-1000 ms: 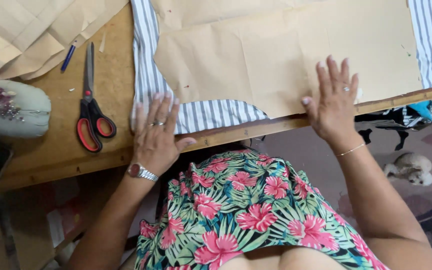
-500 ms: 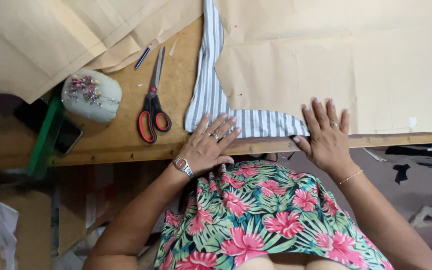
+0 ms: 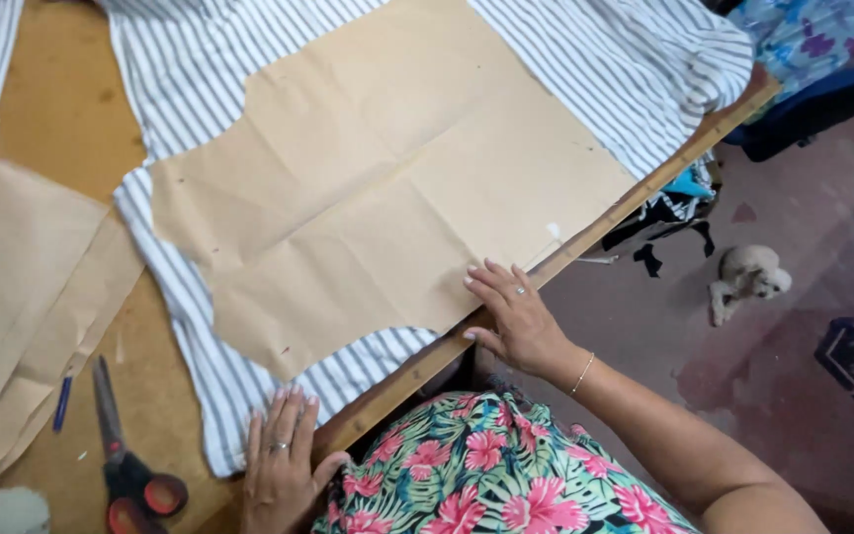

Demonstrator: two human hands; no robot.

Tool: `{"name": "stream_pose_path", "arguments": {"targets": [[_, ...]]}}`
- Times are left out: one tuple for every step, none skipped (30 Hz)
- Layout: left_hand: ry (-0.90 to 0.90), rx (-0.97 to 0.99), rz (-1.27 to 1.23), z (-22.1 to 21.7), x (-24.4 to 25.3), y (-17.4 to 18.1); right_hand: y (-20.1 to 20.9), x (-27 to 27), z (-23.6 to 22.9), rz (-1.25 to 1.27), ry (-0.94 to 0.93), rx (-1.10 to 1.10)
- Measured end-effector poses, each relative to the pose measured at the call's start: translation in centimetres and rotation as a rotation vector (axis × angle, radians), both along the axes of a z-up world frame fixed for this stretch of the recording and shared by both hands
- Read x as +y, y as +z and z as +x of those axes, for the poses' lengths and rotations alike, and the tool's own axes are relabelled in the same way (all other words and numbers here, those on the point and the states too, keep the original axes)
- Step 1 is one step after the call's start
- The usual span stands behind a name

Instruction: The person lays a brown paper pattern on a striped fabric, smooths it out, and secures it with pins. They then use a rotary cutter to cut the fabric along the pattern's edges.

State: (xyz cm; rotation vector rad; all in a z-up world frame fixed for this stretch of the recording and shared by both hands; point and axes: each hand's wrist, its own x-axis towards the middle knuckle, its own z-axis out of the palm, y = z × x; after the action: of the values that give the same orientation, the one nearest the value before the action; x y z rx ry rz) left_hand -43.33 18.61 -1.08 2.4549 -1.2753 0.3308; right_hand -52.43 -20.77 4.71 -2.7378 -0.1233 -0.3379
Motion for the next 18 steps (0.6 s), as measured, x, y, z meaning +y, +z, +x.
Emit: {"name": "stream_pose_path", "arguments": {"targets": [[0.017, -0.034, -0.015, 0.1, -1.0, -0.2, 0.2, -1.9, 0.0, -0.029, -0.083, -0.003], [0.048, -0.066, -0.026, 0.0, -1.9, -0.5, 0.2, -3.8, 0.3, -0.055, -0.151, -0.004], [0.051, -0.067, -0.027, 0.1, -3.8, 0.2, 1.3, -5.8, 0.3, -0.056, -0.149, -0.005], [0.020, -0.038, -0.052, 0.3, -5.5, 1.0, 2.3, -7.7, 0.8, -0.061, -0.255, 0.066], [-0.010, -0.010, -0.077, 0.6, -7.3, 1.8, 3.3, -9.7, 1.3, -0.066, -0.361, 0.138], [0.004, -0.017, -0.075, 0.7, -9.1, 2.1, 3.1, -12.8, 1.4, -0.064, -0.346, 0.131], [-0.017, 0.023, -0.088, 0.9, -11.1, 2.4, 3.0, -16.0, 1.6, -0.118, -0.342, 0.030], [-0.038, 0.062, -0.107, 1.1, -13.5, 2.6, 3.1, -19.6, 1.8, -0.175, -0.338, -0.073], [-0.024, 0.055, -0.111, 0.7, -15.6, 3.1, 3.1, -22.5, 2.2, -0.177, -0.324, -0.081], [0.012, 0.031, -0.125, 1.0, -18.5, 3.6, 3.5, -26.1, 3.2, -0.173, -0.342, -0.127], [0.048, 0.007, -0.139, 1.3, -21.4, 4.0, 3.9, -29.8, 4.3, -0.167, -0.360, -0.173], [0.061, -0.001, -0.148, 1.4, -23.1, 2.5, 4.3, -33.1, 5.6, -0.173, -0.346, -0.182], [0.145, -0.056, -0.129, 1.5, -24.9, 1.0, 4.7, -36.5, 7.0, -0.160, -0.344, -0.168], [0.231, -0.107, -0.111, 1.8, -26.9, -0.5, 5.3, -39.9, 8.7, -0.149, -0.341, -0.151], [0.245, -0.112, -0.121, 1.8, -28.0, -2.4, 5.0, -43.3, 10.4, -0.157, -0.326, -0.159], [0.415, -0.204, -0.116, 1.5, -28.8, -4.6, 4.4, -46.4, 12.0, -0.135, -0.335, -0.130], [0.585, -0.295, -0.109, 1.3, -29.5, -6.8, 3.8, -49.3, 13.6, -0.113, -0.343, -0.102], [0.599, -0.293, -0.107, 3.7, -28.7, -11.1, 3.5, -51.6, 15.4, -0.114, -0.329, -0.101]]}}
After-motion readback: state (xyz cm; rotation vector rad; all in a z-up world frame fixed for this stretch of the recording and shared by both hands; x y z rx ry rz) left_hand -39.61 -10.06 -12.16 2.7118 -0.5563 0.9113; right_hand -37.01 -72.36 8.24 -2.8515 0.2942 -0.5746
